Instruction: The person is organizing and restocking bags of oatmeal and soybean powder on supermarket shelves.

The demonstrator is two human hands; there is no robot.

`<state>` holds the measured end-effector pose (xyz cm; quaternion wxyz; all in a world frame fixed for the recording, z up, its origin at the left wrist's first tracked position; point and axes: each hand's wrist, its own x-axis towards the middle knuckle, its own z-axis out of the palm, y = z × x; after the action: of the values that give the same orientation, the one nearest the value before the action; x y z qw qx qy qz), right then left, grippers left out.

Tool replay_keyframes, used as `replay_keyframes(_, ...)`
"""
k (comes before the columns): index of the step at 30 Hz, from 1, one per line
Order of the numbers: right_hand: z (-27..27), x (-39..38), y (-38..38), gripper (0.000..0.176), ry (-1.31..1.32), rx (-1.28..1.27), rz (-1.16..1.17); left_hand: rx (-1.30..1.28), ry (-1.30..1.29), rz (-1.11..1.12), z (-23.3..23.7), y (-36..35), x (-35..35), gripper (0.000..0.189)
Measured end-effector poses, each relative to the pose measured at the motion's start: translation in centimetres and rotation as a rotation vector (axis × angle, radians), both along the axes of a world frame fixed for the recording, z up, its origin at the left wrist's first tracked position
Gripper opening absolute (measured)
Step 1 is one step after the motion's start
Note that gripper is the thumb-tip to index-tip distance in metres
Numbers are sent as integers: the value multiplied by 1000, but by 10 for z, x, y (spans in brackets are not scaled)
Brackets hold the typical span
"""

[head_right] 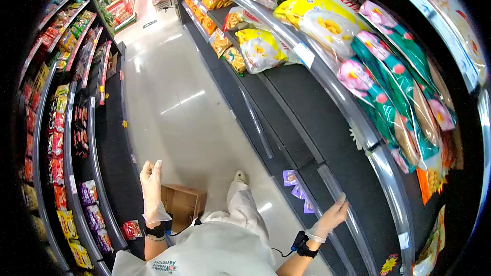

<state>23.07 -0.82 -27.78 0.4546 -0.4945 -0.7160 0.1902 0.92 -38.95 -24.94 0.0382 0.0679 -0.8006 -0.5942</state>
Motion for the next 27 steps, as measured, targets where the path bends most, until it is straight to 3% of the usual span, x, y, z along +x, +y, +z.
replay_keyframes(1, -5, -24, 3, 33, 7, 45, 56, -5, -2, -1, 5, 8, -17, 41)
replay_keyframes(5, 0, -129, 21, 34, -171, -160, 262, -51, -8, 39, 30, 41, -78, 42)
replay_keyframes(11, 6, -304, 22, 27, -254, 30, 634, -68, 18, 21, 26, 77, -159, 44)
replay_keyframes(15, -45, -397, 17, 43, -238, -417, 778, -90, -14, -22, 10, 88, -225, 44)
replay_keyframes(18, -81, -460, 21, 63, -26, -1005, 761, -74, -15, -92, 3, 91, -287, 43)
replay_keyframes(19, -93, -475, 23, 63, -17, -1015, 726, -49, 8, -130, 0, 91, -309, 43)
replay_keyframes(22, -121, -514, 23, 52, 224, -1360, 572, -67, 45, -250, -4, 90, -387, 41)
replay_keyframes(23, -136, -520, 21, 52, 237, -1369, 529, -88, 67, -284, -5, 91, -413, 41)
replay_keyframes(25, -154, -528, 15, 41, 450, -1339, 660, -113, 79, -336, 5, 94, -460, 40)
replay_keyframes(27, -144, -533, 6, 32, 511, -1341, 548, -129, 97, -427, 13, 101, -503, 40)
